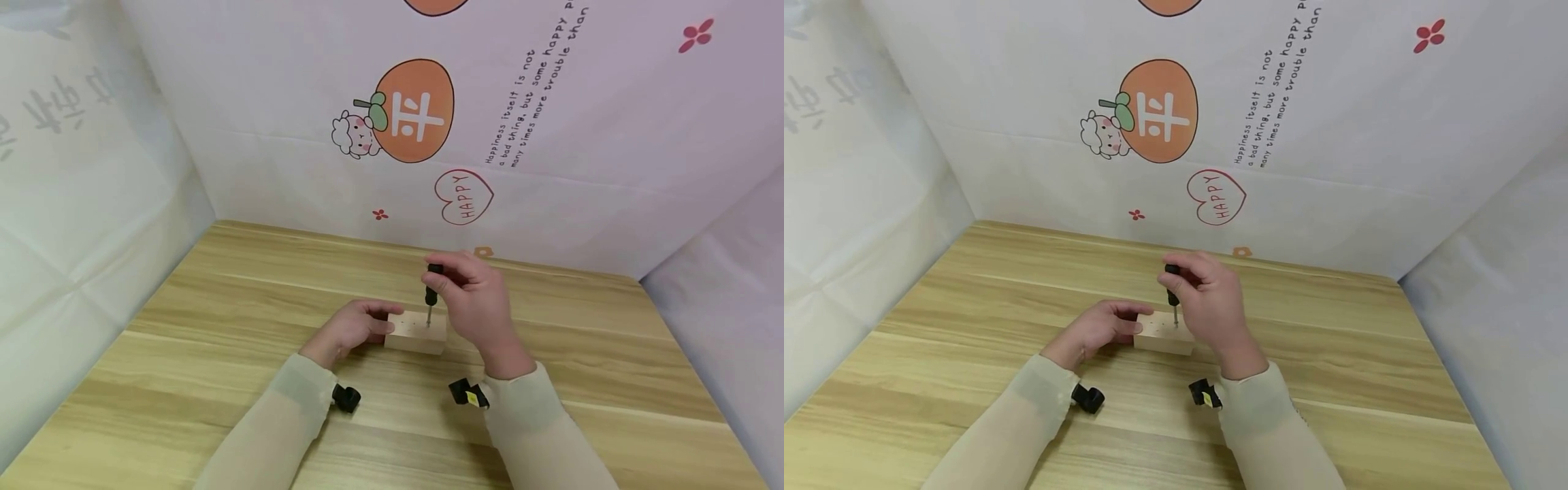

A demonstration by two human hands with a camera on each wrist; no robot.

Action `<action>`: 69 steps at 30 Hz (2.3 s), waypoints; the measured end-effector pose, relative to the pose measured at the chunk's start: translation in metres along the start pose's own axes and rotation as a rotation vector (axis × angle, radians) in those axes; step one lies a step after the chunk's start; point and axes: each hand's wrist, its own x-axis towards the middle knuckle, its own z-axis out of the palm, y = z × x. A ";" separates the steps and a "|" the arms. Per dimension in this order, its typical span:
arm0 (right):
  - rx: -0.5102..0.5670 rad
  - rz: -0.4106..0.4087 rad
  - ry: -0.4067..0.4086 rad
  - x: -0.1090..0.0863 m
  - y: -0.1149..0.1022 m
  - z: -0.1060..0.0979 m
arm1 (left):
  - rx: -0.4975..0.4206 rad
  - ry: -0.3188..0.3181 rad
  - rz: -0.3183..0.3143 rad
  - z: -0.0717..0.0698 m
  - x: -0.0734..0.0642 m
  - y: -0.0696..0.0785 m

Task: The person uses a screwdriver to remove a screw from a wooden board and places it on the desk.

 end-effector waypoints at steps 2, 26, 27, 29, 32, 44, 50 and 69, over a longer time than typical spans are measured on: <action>0.063 -0.005 -0.043 0.001 0.001 -0.002 | 0.003 0.003 -0.002 0.001 0.000 0.000; -0.053 0.092 -0.005 -0.003 -0.002 0.007 | -0.017 0.004 0.003 0.000 0.002 -0.002; -0.049 0.086 0.000 -0.003 -0.002 0.007 | -0.020 0.002 0.003 0.000 0.002 -0.002; -0.042 0.077 0.009 -0.003 -0.001 0.008 | -0.024 0.002 0.004 0.000 0.003 -0.003; -0.035 0.069 0.012 -0.003 0.000 0.008 | -0.028 0.001 0.001 0.000 0.003 -0.003; -0.046 0.029 0.008 0.000 0.000 0.005 | 0.008 -0.023 0.012 -0.002 0.001 -0.003; -0.048 0.024 0.039 -0.001 0.002 0.007 | 0.108 -0.071 0.008 -0.003 -0.001 -0.001; 0.177 -0.070 -0.165 -0.007 0.007 -0.001 | 0.120 -0.015 0.041 0.011 -0.002 0.002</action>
